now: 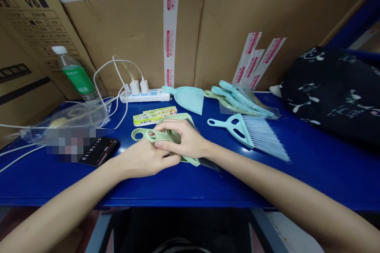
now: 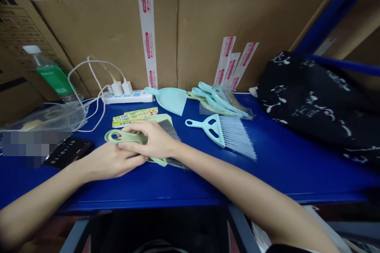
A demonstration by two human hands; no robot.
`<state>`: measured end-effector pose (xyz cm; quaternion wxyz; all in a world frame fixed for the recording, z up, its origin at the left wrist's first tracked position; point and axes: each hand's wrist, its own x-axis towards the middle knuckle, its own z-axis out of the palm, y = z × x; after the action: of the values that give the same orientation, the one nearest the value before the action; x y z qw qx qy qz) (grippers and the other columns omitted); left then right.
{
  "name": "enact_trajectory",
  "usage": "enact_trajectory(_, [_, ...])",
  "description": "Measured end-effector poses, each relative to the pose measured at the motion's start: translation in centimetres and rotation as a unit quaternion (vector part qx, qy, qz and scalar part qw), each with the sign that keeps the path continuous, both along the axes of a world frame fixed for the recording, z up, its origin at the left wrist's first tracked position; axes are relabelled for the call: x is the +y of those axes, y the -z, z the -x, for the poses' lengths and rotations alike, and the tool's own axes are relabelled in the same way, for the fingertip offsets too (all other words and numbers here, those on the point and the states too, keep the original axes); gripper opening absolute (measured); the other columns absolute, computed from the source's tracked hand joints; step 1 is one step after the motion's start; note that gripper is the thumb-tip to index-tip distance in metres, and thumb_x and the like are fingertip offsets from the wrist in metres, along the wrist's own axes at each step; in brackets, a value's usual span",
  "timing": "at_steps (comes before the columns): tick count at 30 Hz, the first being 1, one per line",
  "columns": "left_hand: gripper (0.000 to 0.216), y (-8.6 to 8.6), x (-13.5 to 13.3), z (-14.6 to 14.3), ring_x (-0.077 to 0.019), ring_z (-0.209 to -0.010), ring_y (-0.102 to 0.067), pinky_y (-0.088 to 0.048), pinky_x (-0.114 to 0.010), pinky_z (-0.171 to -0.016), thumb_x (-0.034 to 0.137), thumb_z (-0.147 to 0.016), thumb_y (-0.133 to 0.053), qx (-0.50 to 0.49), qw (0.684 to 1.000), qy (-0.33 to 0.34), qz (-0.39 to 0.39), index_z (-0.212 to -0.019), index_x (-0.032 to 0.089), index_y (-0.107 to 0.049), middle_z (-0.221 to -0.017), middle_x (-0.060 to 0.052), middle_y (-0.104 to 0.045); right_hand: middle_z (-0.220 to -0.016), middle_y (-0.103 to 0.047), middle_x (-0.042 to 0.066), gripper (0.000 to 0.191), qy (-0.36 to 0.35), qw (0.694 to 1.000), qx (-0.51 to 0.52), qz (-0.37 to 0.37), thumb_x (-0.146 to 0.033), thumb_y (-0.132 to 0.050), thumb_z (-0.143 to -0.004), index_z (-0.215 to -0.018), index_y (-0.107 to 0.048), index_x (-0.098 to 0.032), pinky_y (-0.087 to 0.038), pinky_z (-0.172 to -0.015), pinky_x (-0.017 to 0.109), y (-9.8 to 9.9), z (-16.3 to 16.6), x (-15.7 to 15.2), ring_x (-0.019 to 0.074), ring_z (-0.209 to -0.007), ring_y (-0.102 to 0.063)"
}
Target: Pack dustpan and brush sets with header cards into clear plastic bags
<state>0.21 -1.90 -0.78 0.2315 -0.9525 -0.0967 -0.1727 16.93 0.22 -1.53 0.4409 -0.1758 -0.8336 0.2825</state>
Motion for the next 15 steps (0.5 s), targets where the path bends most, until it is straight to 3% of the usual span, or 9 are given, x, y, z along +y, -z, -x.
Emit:
enact_trajectory(7, [0.035,0.03,0.14,-0.07,-0.0152,-0.078,-0.066,-0.052,-0.028,-0.074,0.007,-0.095,-0.032,-0.007,1.0,0.01,0.021,-0.096,0.016,-0.066,-0.081,-0.003,-0.071,-0.092,-0.07,0.006,0.019,0.038,0.997,-0.023,-0.07,-0.023,-0.045,-0.092,-0.096,-0.063,-0.017,-0.048,-0.08,0.035,0.08,-0.18,-0.07,0.017,-0.086,-0.061])
enact_trajectory(15, [0.03,0.7,0.14,0.1,-0.0226,-0.099,-0.065,-0.052,-0.037,-0.085,0.006,-0.09,-0.043,0.024,0.999,-0.03,0.007,-0.106,0.017,-0.066,-0.095,-0.009,-0.072,-0.077,-0.066,0.003,0.022,0.104,0.977,-0.05,-0.177,-0.023,-0.047,-0.092,-0.095,-0.068,-0.019,-0.043,-0.081,0.039,0.06,-0.22,-0.17,0.018,-0.078,-0.056])
